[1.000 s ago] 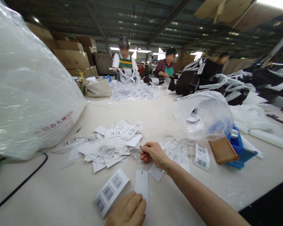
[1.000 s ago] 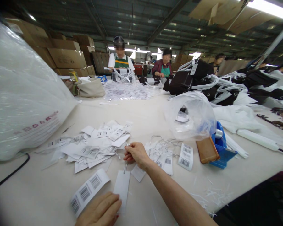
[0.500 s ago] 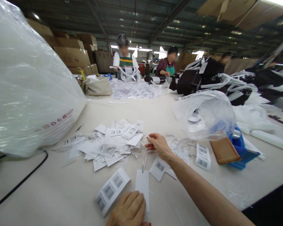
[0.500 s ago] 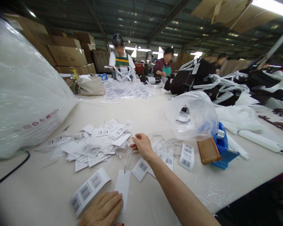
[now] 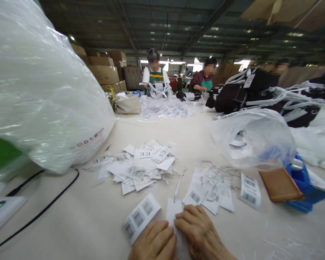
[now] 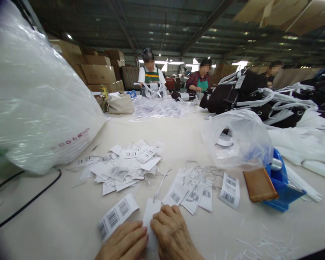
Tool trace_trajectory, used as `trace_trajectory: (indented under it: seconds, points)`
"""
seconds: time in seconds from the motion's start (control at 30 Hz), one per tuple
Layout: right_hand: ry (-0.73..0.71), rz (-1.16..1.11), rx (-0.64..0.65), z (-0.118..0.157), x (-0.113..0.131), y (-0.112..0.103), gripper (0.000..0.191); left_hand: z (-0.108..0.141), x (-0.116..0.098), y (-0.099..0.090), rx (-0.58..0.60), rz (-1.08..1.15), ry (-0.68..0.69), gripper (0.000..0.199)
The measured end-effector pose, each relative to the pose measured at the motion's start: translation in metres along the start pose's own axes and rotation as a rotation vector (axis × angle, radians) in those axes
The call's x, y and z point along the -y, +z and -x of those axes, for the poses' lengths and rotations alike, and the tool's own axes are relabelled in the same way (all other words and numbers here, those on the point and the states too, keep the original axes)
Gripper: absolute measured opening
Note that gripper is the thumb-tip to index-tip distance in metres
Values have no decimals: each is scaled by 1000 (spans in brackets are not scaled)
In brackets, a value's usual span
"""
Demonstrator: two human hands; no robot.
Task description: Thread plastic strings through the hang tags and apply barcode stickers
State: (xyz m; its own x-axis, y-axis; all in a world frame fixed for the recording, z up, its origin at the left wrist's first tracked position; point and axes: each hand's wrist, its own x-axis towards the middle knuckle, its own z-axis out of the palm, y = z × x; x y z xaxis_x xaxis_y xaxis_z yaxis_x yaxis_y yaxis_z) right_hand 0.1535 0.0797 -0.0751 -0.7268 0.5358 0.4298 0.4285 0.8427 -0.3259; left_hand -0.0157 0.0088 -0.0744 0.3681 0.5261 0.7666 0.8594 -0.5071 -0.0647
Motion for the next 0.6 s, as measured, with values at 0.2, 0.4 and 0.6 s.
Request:
trace_trajectory:
  seconds: [0.2,0.4,0.6]
  points:
    - [-23,-49,-80,-2,1,-1,23,13,30,-40,338,-250,-444,67]
    - [-2,-70,-110,1,2,1,24,14,37,-38,430,-225,-519,50]
    - [386,-689,-138,2,17,-14,19,-15,23,-43,163,-234,-259,51]
